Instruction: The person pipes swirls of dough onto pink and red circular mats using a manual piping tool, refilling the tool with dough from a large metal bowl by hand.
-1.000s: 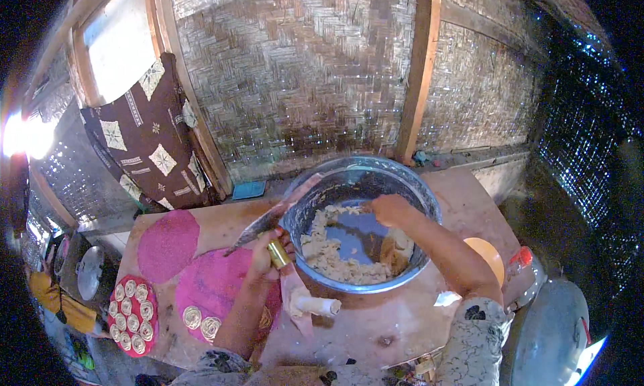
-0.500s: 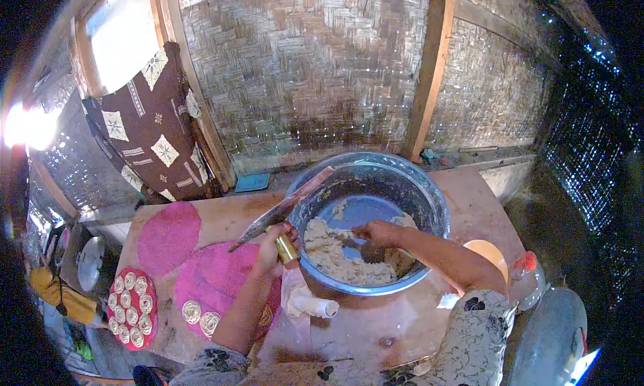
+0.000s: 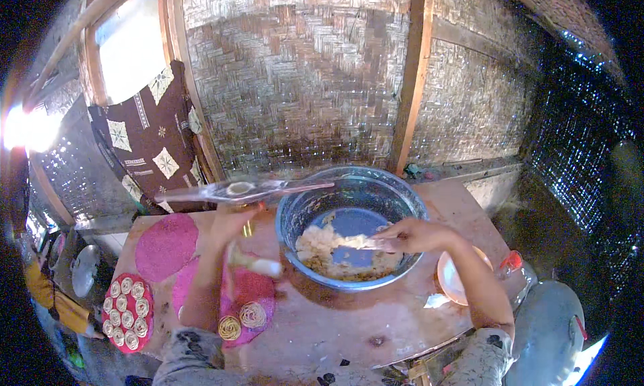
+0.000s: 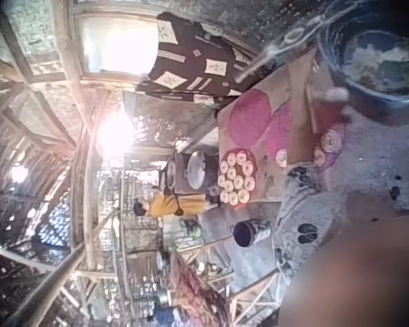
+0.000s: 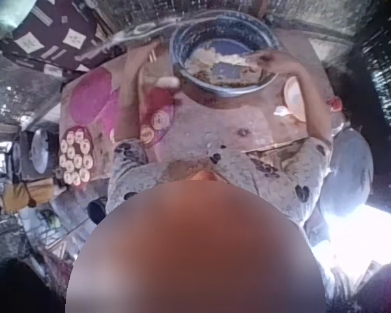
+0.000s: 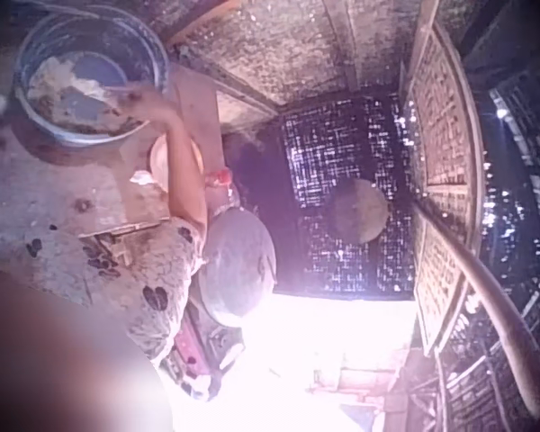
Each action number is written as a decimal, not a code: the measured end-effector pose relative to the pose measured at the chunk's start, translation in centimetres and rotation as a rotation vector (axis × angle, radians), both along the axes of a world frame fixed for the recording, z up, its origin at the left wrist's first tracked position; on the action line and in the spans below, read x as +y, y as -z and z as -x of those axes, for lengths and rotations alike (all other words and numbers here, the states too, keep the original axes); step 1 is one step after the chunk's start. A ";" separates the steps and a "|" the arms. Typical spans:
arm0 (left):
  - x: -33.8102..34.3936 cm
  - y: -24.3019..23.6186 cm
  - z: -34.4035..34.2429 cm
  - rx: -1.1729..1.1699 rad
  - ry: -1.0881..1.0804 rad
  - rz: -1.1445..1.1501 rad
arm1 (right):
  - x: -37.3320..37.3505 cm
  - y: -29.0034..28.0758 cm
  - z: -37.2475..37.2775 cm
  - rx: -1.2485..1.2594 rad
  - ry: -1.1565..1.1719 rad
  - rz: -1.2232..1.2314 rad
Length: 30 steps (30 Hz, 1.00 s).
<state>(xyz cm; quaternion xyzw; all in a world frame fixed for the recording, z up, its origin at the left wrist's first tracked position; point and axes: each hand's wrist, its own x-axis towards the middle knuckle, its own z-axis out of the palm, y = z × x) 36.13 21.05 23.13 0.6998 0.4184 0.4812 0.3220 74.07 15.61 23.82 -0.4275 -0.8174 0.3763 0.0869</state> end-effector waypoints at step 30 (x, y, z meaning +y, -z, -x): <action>1.0 -2.0 -3.2 0.561 0.007 -0.701 | -7.5 -9.0 6.7 -0.641 0.193 -1.369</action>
